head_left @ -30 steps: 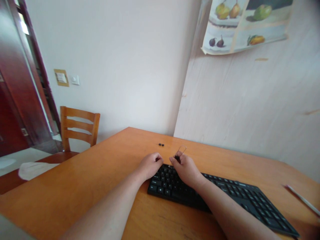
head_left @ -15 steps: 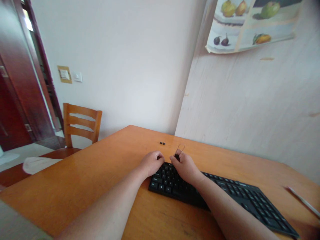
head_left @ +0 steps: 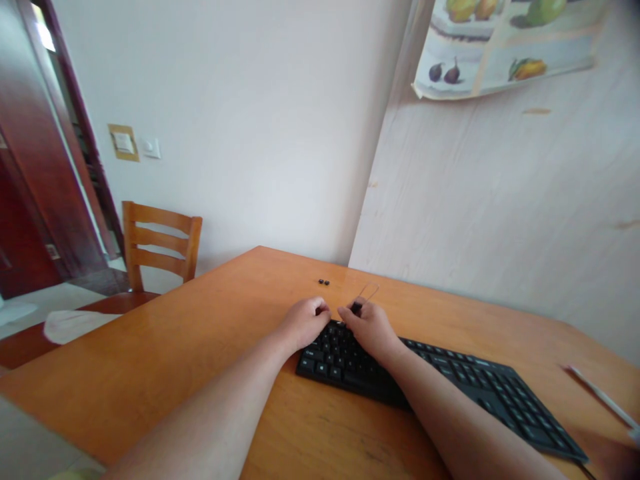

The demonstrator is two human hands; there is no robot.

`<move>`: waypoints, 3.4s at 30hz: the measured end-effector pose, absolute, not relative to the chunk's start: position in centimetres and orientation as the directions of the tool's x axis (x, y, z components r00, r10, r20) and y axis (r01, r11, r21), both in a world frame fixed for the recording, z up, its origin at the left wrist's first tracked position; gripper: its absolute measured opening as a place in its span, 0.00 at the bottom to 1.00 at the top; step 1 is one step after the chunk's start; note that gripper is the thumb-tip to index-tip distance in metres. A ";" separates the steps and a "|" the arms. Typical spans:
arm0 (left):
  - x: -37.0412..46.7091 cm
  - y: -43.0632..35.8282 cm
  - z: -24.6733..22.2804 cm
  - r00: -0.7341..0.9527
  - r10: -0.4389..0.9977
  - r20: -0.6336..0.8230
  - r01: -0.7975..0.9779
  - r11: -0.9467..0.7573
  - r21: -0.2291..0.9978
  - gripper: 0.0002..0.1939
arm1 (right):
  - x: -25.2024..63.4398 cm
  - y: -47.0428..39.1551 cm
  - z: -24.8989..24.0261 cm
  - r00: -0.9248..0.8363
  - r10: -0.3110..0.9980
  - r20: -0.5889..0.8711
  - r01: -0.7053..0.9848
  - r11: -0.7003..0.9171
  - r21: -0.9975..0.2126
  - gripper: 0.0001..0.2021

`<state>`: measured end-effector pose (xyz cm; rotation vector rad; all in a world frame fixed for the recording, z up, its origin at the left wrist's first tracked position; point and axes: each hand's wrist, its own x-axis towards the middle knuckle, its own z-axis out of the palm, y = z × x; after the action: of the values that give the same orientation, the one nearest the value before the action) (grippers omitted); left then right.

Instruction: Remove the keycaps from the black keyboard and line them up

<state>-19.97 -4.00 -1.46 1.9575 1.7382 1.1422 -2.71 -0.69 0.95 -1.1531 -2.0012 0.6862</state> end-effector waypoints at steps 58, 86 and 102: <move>-19.7 -4.2 -1.4 0.019 0.959 0.282 0.708 -0.212 0.673 0.11 | -2.4 -0.6 1.4 -0.363 0.888 0.283 0.432 0.429 -0.793 0.17; -19.7 -4.1 -1.4 0.023 0.962 0.273 0.714 -0.207 0.668 0.10 | -2.8 -1.2 1.6 -0.366 0.872 0.324 0.545 0.483 -0.685 0.12; -19.8 -3.9 -1.7 0.015 0.963 0.270 0.728 -0.195 0.657 0.13 | -3.6 -1.8 1.6 -0.425 0.829 0.363 0.632 0.559 -0.537 0.09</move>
<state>-19.77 -3.92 -1.70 1.9656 1.7364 0.9807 -3.59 -1.78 1.63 -1.1671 -2.1936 0.4276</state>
